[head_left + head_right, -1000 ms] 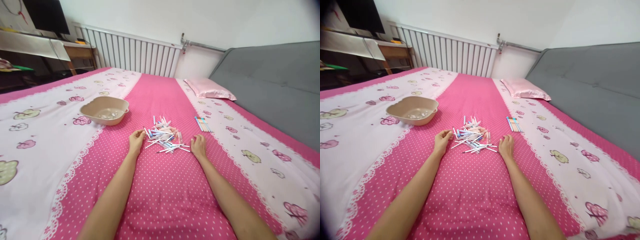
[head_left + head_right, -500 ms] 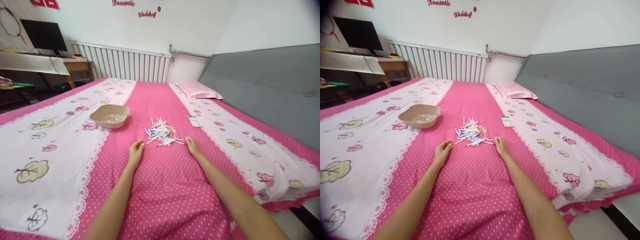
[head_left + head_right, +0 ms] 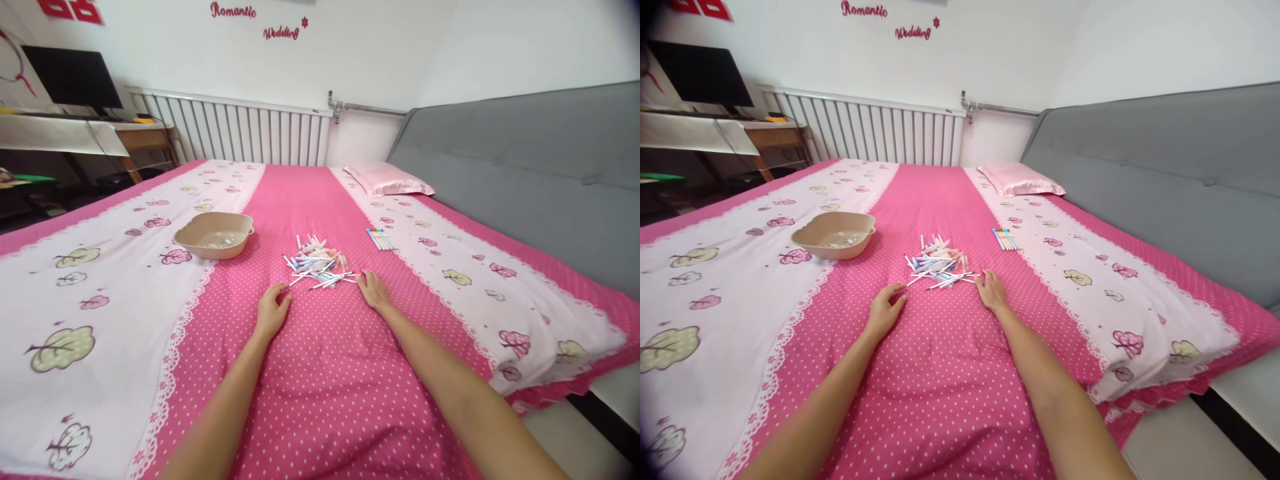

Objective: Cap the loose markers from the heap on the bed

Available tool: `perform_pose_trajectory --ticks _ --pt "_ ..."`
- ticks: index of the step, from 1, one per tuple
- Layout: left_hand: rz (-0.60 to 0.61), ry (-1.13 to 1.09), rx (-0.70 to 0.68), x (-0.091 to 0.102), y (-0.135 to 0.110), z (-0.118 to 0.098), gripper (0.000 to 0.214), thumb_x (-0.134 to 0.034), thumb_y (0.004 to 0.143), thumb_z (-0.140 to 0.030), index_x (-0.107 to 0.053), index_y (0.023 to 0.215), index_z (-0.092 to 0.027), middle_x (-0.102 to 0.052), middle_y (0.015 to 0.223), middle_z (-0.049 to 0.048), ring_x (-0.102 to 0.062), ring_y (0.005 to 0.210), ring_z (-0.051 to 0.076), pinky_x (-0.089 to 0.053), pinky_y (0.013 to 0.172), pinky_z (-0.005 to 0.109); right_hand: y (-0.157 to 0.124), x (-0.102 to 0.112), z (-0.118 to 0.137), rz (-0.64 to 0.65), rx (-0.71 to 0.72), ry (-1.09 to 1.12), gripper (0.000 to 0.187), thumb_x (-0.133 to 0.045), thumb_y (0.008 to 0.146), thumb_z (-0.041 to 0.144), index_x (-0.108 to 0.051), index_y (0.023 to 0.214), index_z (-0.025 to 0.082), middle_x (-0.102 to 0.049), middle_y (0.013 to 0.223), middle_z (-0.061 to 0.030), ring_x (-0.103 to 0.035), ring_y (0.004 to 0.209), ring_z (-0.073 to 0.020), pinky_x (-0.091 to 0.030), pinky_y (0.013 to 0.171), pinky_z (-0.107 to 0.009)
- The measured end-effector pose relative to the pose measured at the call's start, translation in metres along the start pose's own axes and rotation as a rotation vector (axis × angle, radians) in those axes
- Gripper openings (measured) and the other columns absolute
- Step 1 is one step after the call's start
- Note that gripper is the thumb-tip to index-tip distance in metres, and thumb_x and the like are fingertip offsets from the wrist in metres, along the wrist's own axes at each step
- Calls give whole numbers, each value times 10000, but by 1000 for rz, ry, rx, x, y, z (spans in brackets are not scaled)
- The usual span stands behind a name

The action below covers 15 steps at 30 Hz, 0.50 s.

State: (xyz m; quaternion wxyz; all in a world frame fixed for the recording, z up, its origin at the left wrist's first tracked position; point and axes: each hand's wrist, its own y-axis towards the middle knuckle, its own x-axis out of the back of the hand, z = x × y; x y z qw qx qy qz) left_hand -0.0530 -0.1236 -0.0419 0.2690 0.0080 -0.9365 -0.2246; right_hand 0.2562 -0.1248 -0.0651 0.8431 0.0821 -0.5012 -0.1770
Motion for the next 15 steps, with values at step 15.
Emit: perform_pose_trajectory --ticks 15 --pt "8 167 -73 0 -2 -8 209 -514 748 -268 -641 884 -173 -653 1007 92 -593 955 212 -444 908 374 -11 9 20 -30 193 -169 513 -338 890 493 -461 1258 158 -512 1255 -124 -459 1121 -246 -344 949 -375"
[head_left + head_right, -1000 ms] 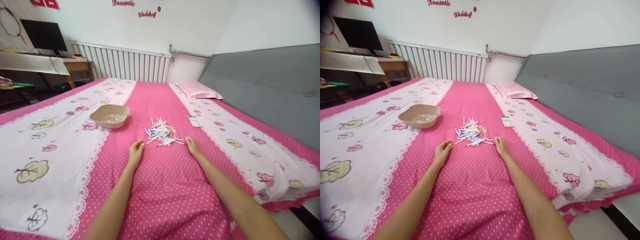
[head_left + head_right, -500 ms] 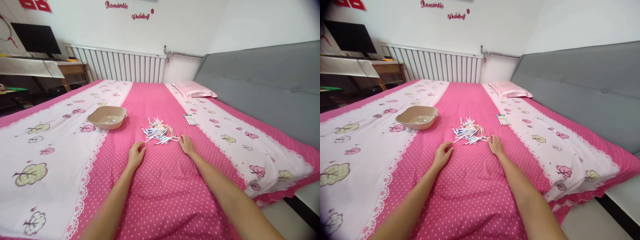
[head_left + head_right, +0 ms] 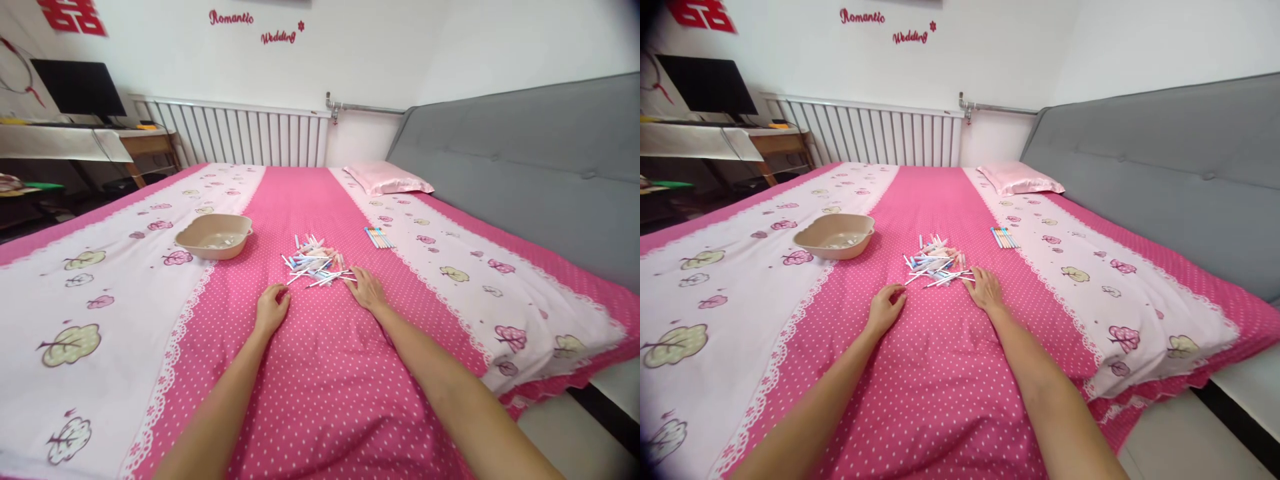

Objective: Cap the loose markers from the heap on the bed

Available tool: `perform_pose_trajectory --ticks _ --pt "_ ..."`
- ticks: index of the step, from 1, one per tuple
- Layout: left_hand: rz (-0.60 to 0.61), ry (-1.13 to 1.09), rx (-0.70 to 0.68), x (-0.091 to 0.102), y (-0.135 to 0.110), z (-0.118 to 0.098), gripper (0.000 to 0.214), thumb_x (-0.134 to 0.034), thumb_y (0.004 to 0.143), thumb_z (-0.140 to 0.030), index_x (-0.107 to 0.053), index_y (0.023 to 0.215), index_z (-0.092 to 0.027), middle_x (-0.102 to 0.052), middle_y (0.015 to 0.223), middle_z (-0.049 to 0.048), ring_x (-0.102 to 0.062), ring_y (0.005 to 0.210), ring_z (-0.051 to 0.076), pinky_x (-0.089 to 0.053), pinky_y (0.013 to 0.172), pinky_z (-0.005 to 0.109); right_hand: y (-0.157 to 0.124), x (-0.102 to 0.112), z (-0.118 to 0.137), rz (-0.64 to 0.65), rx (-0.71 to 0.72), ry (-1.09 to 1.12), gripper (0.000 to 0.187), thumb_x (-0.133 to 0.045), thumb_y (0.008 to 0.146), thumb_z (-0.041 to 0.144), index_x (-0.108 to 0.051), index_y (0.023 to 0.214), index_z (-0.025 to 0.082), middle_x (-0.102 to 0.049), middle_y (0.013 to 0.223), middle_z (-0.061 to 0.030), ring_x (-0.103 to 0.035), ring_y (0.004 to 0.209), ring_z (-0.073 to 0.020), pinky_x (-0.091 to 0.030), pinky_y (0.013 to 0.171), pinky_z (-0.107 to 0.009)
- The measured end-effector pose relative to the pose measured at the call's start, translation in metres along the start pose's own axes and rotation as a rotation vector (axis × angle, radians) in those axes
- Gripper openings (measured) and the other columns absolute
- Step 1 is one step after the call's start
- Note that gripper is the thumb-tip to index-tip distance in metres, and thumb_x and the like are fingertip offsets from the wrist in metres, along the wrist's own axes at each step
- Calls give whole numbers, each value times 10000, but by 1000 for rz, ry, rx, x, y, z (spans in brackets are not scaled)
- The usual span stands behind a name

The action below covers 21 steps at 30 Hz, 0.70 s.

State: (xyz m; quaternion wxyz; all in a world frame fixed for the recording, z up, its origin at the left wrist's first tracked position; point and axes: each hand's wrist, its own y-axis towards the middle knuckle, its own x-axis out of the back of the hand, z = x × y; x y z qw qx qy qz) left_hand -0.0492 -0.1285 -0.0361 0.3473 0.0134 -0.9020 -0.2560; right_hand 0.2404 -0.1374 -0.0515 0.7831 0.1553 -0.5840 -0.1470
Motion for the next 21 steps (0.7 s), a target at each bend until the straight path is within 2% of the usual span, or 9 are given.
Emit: perform_pose_trajectory --ticks 11,21 --pt "23 -3 -8 3 4 -8 285 -465 780 -378 -644 847 -167 -657 960 102 -596 909 224 -445 872 371 2 3 1 25 -15 -16 482 -342 890 498 -498 1219 182 -498 1267 -116 -447 1122 -232 -309 964 -366" --pt "12 -17 12 3 5 -7 241 -487 767 -359 -642 817 -181 -664 924 83 -599 884 212 -449 854 355 3 1 3 16 -23 -14 460 -343 893 495 -510 1194 189 -529 1214 -108 -460 1076 -231 -320 932 -360"
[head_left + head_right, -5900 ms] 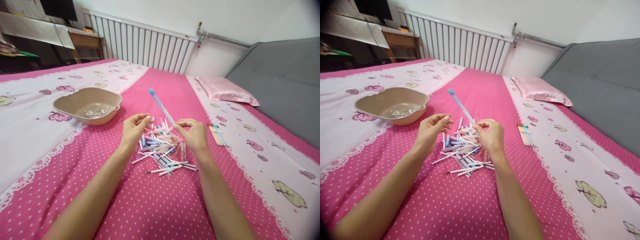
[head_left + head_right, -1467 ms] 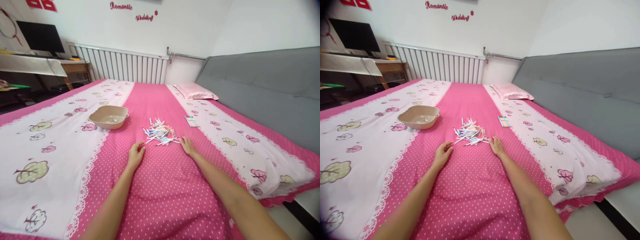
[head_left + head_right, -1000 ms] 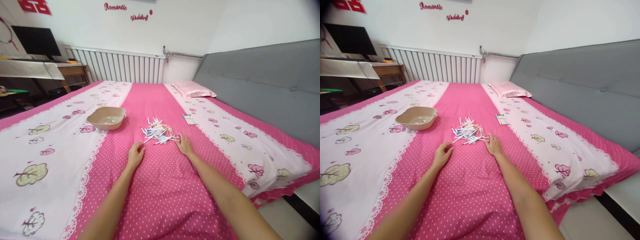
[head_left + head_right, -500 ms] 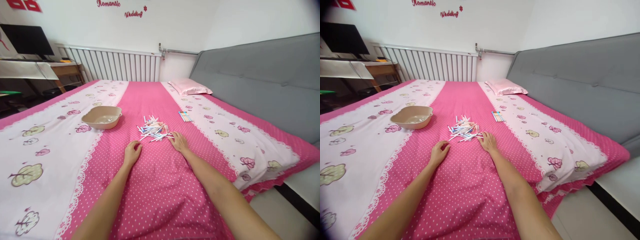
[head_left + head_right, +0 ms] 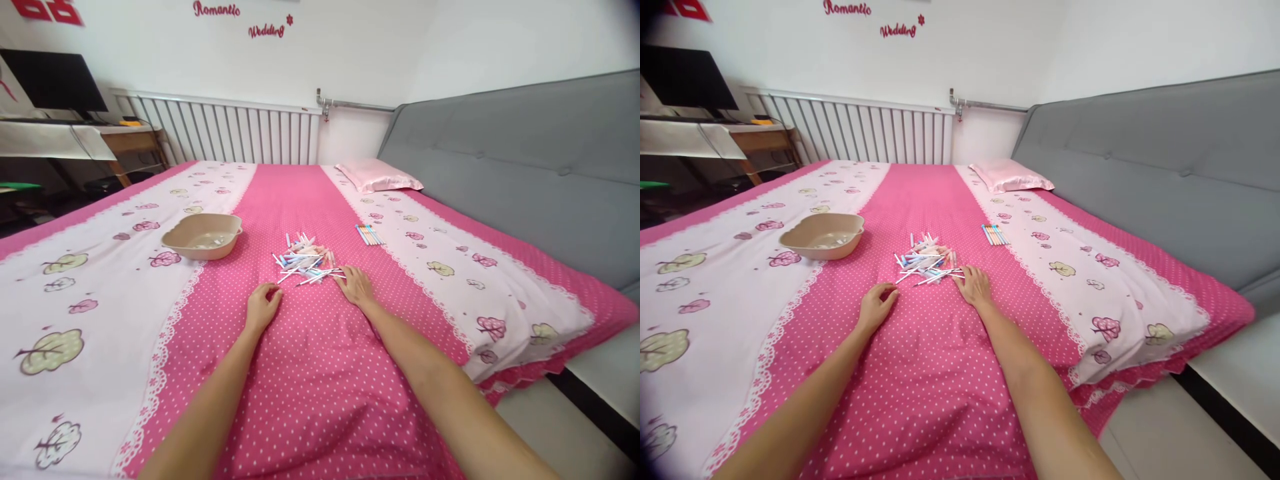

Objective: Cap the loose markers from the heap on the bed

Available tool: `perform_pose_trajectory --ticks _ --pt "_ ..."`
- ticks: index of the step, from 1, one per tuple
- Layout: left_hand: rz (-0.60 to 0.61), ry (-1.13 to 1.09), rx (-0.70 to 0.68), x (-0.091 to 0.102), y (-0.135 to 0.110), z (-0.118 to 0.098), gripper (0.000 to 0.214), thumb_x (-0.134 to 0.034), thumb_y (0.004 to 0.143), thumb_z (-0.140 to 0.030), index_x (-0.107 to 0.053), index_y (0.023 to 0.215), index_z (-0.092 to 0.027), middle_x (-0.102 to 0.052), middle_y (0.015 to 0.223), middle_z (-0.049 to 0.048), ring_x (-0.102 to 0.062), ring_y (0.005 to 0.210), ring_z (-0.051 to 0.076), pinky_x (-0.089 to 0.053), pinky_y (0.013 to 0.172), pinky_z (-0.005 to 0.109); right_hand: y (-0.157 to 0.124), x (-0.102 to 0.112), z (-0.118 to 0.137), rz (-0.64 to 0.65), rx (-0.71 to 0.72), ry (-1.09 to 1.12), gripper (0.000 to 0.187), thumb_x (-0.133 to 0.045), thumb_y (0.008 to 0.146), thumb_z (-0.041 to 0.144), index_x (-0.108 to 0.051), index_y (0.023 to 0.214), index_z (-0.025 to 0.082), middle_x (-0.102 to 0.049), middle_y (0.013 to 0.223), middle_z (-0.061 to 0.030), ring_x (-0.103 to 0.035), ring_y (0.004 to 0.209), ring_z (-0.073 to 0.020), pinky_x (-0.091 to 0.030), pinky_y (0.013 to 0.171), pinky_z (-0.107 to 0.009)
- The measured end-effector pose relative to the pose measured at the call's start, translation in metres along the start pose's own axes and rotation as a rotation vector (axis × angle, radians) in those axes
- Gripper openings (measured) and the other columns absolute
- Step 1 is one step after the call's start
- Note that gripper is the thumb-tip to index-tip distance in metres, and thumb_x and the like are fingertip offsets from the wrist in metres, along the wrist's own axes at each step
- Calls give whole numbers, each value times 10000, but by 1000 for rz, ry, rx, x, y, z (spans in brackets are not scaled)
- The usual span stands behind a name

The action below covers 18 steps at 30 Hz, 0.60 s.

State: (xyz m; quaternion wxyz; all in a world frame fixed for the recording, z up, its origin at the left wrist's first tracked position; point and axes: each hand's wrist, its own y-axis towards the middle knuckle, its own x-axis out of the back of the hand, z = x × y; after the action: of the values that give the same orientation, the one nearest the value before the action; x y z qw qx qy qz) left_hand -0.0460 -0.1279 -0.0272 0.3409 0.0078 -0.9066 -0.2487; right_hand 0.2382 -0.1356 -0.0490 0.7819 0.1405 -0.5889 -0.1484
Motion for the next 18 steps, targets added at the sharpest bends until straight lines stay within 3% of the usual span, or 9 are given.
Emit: perform_pose_trajectory --ticks 18 --pt "-33 -87 78 -6 0 3 210 -496 758 -302 -632 855 -175 -663 901 69 -601 844 196 -468 818 338 -1 0 -1 30 -1 26 450 -371 886 484 -517 1183 180 -551 1168 -120 -470 1066 -239 -328 927 -362"
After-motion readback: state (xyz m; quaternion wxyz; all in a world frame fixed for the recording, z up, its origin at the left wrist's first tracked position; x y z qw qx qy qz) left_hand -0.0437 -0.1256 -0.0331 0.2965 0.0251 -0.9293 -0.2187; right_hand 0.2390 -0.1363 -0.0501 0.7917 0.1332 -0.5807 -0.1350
